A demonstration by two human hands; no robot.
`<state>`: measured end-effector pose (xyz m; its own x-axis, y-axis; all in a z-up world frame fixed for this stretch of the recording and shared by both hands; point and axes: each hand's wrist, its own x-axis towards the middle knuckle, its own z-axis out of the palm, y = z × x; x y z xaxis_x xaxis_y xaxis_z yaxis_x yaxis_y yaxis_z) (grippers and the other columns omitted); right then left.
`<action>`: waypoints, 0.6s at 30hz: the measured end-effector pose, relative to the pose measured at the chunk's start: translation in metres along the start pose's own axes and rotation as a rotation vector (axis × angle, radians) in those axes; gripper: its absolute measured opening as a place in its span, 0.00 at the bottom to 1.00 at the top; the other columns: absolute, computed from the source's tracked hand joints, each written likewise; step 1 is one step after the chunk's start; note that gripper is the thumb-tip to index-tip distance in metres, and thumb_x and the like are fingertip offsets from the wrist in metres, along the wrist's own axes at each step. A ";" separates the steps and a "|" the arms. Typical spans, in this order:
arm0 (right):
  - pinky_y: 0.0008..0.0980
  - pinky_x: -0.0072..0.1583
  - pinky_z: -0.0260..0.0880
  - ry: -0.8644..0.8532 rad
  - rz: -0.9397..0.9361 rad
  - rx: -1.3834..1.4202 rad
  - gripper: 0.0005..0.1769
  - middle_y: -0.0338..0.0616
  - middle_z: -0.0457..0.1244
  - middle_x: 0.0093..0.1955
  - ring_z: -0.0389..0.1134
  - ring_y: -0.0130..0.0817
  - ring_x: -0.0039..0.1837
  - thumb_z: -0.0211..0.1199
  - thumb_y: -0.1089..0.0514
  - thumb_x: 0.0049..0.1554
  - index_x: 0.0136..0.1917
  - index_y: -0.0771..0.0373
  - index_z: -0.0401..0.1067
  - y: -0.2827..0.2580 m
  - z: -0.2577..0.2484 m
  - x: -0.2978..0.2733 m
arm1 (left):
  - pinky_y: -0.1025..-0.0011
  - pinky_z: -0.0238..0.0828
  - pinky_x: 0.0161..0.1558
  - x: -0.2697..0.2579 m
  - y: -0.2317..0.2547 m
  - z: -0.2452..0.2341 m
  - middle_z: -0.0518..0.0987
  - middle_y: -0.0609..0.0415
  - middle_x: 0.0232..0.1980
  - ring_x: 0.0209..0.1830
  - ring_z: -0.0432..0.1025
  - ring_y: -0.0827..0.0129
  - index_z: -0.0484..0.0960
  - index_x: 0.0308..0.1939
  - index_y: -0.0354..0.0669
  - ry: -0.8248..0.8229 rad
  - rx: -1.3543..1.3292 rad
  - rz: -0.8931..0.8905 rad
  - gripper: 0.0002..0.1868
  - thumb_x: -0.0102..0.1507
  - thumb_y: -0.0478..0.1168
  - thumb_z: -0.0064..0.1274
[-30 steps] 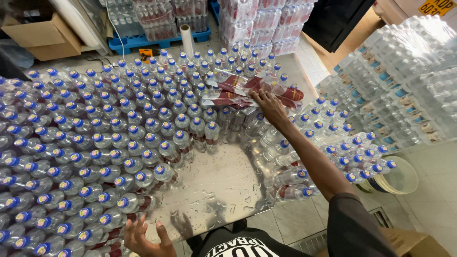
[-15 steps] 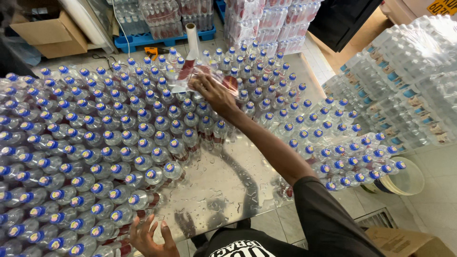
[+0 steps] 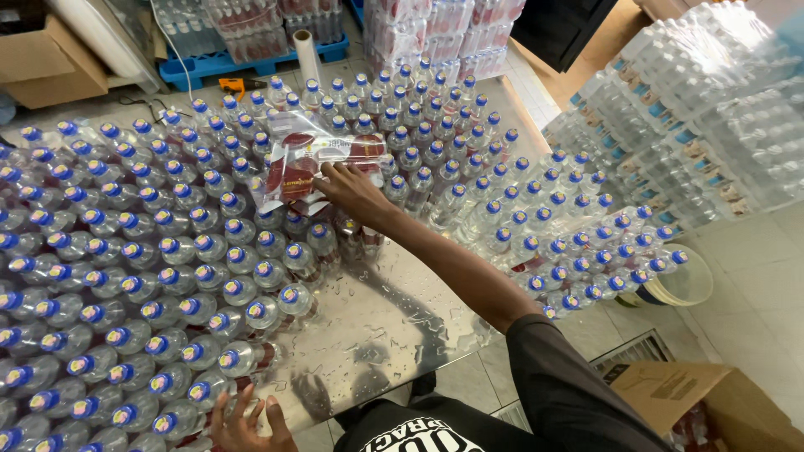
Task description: The person repeatedly picks up clear plastic water bottles from a large pile on a table, applies a red circular sticker to the cap of each bottle, and places the labeled bottle into a separate stack. The process is continuous and involves handling the bottles and stickers by hand.
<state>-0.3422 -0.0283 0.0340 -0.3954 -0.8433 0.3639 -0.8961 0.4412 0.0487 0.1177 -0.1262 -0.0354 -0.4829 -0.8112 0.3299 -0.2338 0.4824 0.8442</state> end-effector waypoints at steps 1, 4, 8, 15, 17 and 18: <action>0.44 0.61 0.76 0.000 0.005 -0.004 0.31 0.58 0.61 0.70 0.67 0.43 0.62 0.71 0.69 0.58 0.72 0.59 0.67 0.004 0.004 -0.003 | 0.48 0.82 0.57 0.004 0.008 -0.001 0.63 0.39 0.79 0.60 0.75 0.45 0.83 0.62 0.29 -0.004 -0.004 0.003 0.20 0.70 0.40 0.61; 0.39 0.55 0.76 0.052 -0.028 -0.032 0.22 0.47 0.67 0.58 0.69 0.37 0.54 0.72 0.63 0.60 0.66 0.60 0.71 0.012 0.010 -0.009 | 0.49 0.82 0.56 0.012 0.018 0.001 0.64 0.36 0.79 0.66 0.73 0.48 0.82 0.61 0.21 -0.034 0.014 -0.052 0.22 0.68 0.36 0.62; 0.49 0.67 0.70 0.043 -0.007 0.067 0.25 0.52 0.70 0.65 0.71 0.47 0.65 0.69 0.62 0.64 0.72 0.59 0.70 0.006 -0.007 -0.011 | 0.48 0.83 0.56 0.015 0.035 0.008 0.61 0.41 0.80 0.70 0.70 0.48 0.81 0.64 0.30 -0.116 -0.073 -0.021 0.21 0.72 0.42 0.57; 0.62 0.81 0.63 0.210 0.008 0.402 0.23 0.67 0.57 0.82 0.61 0.62 0.81 0.73 0.68 0.59 0.66 0.61 0.75 -0.059 -0.076 -0.053 | 0.59 0.76 0.73 0.030 0.127 0.026 0.77 0.53 0.79 0.75 0.75 0.59 0.78 0.67 0.51 -0.517 -0.394 -0.476 0.21 0.70 0.43 0.51; 0.57 0.73 0.73 0.276 0.011 0.442 0.21 0.61 0.61 0.79 0.68 0.60 0.75 0.67 0.73 0.61 0.67 0.62 0.76 -0.100 -0.078 -0.092 | 0.53 0.66 0.77 0.032 0.136 0.043 0.65 0.47 0.85 0.82 0.64 0.54 0.63 0.76 0.48 -0.607 -0.703 -0.473 0.34 0.67 0.43 0.53; 0.52 0.65 0.83 0.341 0.022 0.478 0.21 0.55 0.66 0.76 0.74 0.58 0.69 0.61 0.78 0.64 0.67 0.64 0.76 -0.118 -0.080 -0.114 | 0.48 0.57 0.82 0.031 0.141 0.053 0.52 0.42 0.90 0.89 0.52 0.50 0.48 0.86 0.46 -0.703 -1.016 -0.462 0.49 0.64 0.42 0.56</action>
<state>-0.1756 0.0400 0.0610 -0.3986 -0.6546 0.6424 -0.9113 0.2035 -0.3580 0.0248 -0.0651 0.0713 -0.9346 -0.3410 -0.1011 0.0903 -0.5024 0.8599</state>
